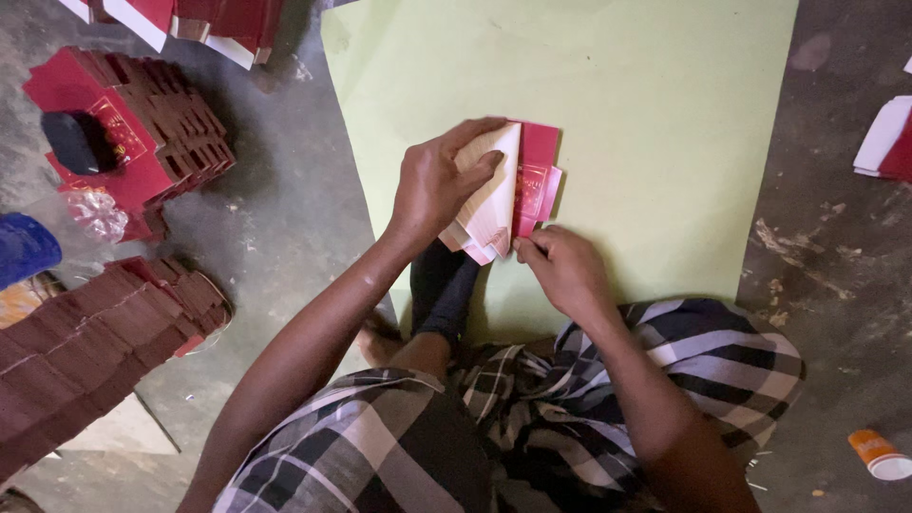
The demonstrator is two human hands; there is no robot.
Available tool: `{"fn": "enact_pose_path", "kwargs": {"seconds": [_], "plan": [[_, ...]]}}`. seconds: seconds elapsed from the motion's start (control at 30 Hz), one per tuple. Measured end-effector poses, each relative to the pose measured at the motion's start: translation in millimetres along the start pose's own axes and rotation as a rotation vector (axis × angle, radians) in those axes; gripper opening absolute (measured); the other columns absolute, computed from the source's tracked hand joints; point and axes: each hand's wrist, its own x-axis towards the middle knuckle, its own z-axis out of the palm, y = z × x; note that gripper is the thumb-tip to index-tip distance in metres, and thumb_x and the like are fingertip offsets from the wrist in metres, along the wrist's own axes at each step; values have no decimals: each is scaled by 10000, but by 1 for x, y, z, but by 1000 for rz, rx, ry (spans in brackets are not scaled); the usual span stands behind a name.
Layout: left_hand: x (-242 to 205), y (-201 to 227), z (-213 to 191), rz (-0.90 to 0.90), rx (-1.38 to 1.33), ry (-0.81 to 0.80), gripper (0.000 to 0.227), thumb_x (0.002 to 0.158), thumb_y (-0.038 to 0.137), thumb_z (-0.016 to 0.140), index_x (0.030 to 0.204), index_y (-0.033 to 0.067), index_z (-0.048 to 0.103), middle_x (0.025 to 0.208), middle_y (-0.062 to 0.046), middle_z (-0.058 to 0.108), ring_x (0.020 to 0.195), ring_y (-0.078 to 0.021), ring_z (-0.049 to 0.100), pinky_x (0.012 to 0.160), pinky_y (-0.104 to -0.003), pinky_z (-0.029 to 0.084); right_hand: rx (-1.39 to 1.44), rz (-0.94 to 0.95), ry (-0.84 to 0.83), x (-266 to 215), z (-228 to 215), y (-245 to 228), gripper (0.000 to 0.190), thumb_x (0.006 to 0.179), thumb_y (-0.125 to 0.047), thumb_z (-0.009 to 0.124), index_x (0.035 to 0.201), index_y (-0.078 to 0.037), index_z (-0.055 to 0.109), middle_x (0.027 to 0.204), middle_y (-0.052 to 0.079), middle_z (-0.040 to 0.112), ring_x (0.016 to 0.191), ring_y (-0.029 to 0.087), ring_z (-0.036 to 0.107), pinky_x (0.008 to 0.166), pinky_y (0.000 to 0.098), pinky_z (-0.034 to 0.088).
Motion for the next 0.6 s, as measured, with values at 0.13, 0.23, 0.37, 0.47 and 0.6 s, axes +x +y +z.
{"fn": "enact_pose_path", "kwargs": {"seconds": [0.13, 0.23, 0.37, 0.47, 0.6], "plan": [[1, -6, 1, 91, 57, -26, 270, 883, 154, 751, 1151, 135, 784, 1017, -125, 774, 851, -237, 764, 785, -360, 588, -239, 11, 72, 0, 2, -2, 337, 994, -338, 629, 850, -53, 739, 836, 167, 666, 787, 380, 648, 711, 503, 488], [2, -11, 1, 96, 63, -38, 252, 885, 159, 744, 1132, 127, 786, 982, -138, 762, 837, -246, 756, 768, -370, 581, -101, 18, 26, 3, -2, -6, 322, 977, -332, 636, 851, -51, 732, 828, 154, 677, 778, 368, 664, 718, 492, 505], [6, -12, 0, 140, 121, -35, 211, 915, 217, 741, 1096, 126, 800, 993, -149, 766, 847, -276, 742, 787, -377, 578, -61, -70, 10, -2, -10, -18, 235, 971, -257, 618, 907, -60, 728, 911, 140, 679, 790, 345, 668, 726, 468, 525], [6, -6, -5, 124, 62, -36, 247, 907, 259, 718, 1107, 141, 805, 980, -141, 770, 804, -260, 755, 762, -363, 584, -346, -365, 64, -4, -15, -34, 134, 903, -146, 604, 945, -74, 709, 977, 122, 650, 909, 325, 660, 759, 453, 536], [4, 4, -5, 9, 72, -81, 326, 864, 395, 800, 1022, 111, 803, 848, -136, 756, 684, -251, 740, 661, -361, 567, -504, -501, 29, -5, -20, -46, 206, 816, -82, 587, 984, -87, 705, 1008, 95, 629, 955, 297, 648, 769, 434, 544]]}}
